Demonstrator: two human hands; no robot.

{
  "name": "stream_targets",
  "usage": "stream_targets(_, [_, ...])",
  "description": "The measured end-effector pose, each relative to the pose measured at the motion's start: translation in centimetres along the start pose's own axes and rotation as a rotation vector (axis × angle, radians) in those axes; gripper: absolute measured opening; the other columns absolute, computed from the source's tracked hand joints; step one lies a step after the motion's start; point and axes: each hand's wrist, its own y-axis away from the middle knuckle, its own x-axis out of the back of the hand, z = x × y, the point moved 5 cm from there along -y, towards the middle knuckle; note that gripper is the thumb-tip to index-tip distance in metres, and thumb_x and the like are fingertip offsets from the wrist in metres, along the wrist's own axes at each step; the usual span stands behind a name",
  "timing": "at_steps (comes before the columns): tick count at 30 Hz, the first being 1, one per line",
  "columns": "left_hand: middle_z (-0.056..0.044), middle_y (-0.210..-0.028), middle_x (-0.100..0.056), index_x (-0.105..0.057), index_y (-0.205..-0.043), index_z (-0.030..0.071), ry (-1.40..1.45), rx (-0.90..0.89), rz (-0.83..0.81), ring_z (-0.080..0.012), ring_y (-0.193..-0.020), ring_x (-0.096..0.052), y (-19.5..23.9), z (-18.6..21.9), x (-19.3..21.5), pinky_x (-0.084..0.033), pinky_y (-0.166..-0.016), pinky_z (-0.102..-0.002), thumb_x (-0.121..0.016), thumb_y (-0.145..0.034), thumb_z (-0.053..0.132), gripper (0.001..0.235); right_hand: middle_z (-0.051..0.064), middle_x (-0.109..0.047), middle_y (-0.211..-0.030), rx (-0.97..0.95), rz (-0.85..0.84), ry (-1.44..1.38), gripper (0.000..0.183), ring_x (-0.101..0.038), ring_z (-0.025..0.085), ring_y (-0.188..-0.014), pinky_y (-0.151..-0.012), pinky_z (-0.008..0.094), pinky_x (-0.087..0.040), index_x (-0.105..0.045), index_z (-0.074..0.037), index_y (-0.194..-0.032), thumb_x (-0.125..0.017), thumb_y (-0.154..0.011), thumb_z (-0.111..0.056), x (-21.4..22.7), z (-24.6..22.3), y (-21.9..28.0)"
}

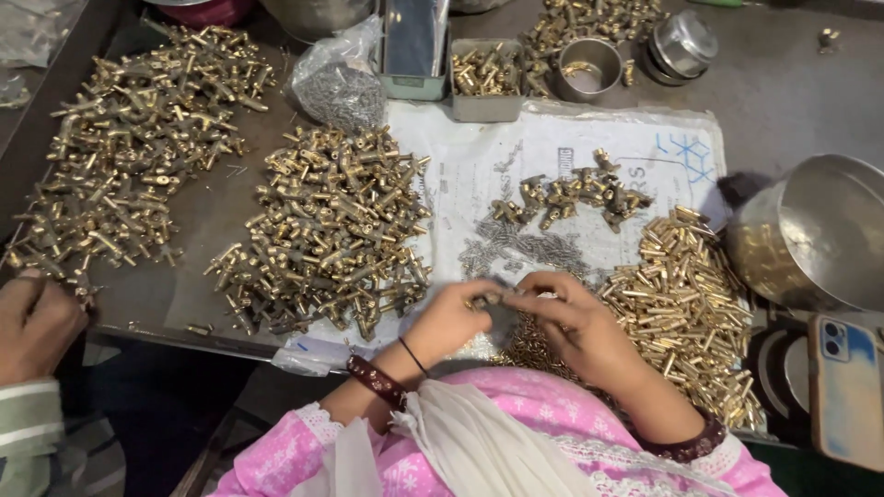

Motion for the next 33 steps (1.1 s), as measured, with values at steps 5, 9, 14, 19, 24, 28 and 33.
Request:
stream_targets(5, [-0.01, -0.111, -0.073, -0.074, -0.118, 0.01, -0.233, -0.041, 0.491, -0.0201, -0.099, -0.068, -0.5, 4.7, 10.8, -0.056, -0.085, -0.036, -0.071, -0.087, 0.019, 0.032, 0.011, -0.067, -0.13, -0.169, 0.102, 0.02, 0.043, -0.067, 0.026, -0.115, -0.099, 0.036, -0.055, -0.072, -0.016, -0.125, -0.066, -0.085, 0.0, 0.9, 6.5, 0.9])
stream_targets(9, [-0.013, -0.137, -0.058, -0.072, -0.124, 0.01, -0.895, -0.11, 0.915, -0.0323, -0.13, -0.054, 0.5, 5.5, 17.9, -0.049, -0.106, -0.046, -0.07, -0.092, 0.017, 0.033, 0.011, -0.068, -0.134, -0.237, 0.061, 0.136, 0.034, -0.064, 0.03, -0.123, -0.106, 0.041, -0.048, -0.074, -0.016, -0.122, -0.07, -0.088, -0.011, 0.3, 10.1, 2.0])
stream_targets(14, [-0.016, -0.137, -0.057, -0.075, -0.112, 0.012, -0.978, -0.032, 0.968, -0.0395, -0.135, -0.046, 1.4, 4.8, 20.4, -0.035, -0.108, -0.058, -0.072, -0.076, 0.013, 0.036, 0.009, -0.067, -0.134, -0.502, 0.133, 0.173, 0.032, -0.067, 0.027, -0.116, -0.099, 0.04, -0.054, -0.074, -0.017, -0.121, -0.072, -0.089, -0.017, 3.7, 12.7, 2.1])
stream_targets(19, [-0.019, -0.142, -0.056, -0.074, -0.112, 0.006, -0.87, -0.204, 1.013, -0.0432, -0.14, -0.039, 2.6, 8.5, 19.2, -0.029, -0.112, -0.058, -0.07, -0.073, 0.007, 0.04, 0.01, -0.068, -0.132, -0.694, 0.355, 0.228, 0.03, -0.071, 0.028, -0.109, -0.091, 0.04, -0.058, -0.072, -0.014, -0.123, -0.07, -0.094, -0.017, 8.3, 16.8, 5.3])
stream_targets(24, [-0.014, -0.113, -0.075, -0.07, -0.105, 0.001, 0.063, -0.301, 0.613, -0.0238, -0.095, -0.072, 1.1, 10.5, 15.7, -0.06, -0.074, -0.032, -0.062, -0.09, -0.003, 0.018, 0.011, -0.071, -0.122, -0.421, 0.231, 0.686, 0.031, -0.065, 0.031, -0.112, -0.099, 0.04, -0.052, -0.077, -0.012, -0.117, -0.075, -0.088, -0.02, 7.0, 19.3, 5.2])
stream_targets(28, [-0.011, -0.103, -0.075, -0.068, -0.106, 0.002, 0.401, -0.139, 0.377, -0.0158, -0.075, -0.076, -0.2, 7.9, 8.5, -0.057, -0.052, -0.023, -0.053, -0.084, -0.009, 0.028, 0.004, -0.073, -0.119, -0.41, 0.09, 0.813, 0.026, -0.065, 0.027, -0.11, -0.101, 0.038, -0.052, -0.079, -0.018, -0.114, -0.074, -0.088, -0.022, 6.1, 21.0, 2.6])
stream_targets(33, [-0.011, -0.074, -0.072, -0.071, -0.116, 0.003, 0.248, 0.193, -0.038, -0.0099, -0.056, -0.062, 0.7, 3.2, -2.1, -0.041, -0.046, -0.024, -0.056, -0.087, -0.005, 0.033, 0.004, -0.071, -0.121, -0.441, -0.078, 0.94, 0.023, -0.062, 0.026, -0.112, -0.101, 0.041, -0.05, -0.079, -0.017, -0.109, -0.072, -0.087, -0.024, 5.4, 21.1, 0.8])
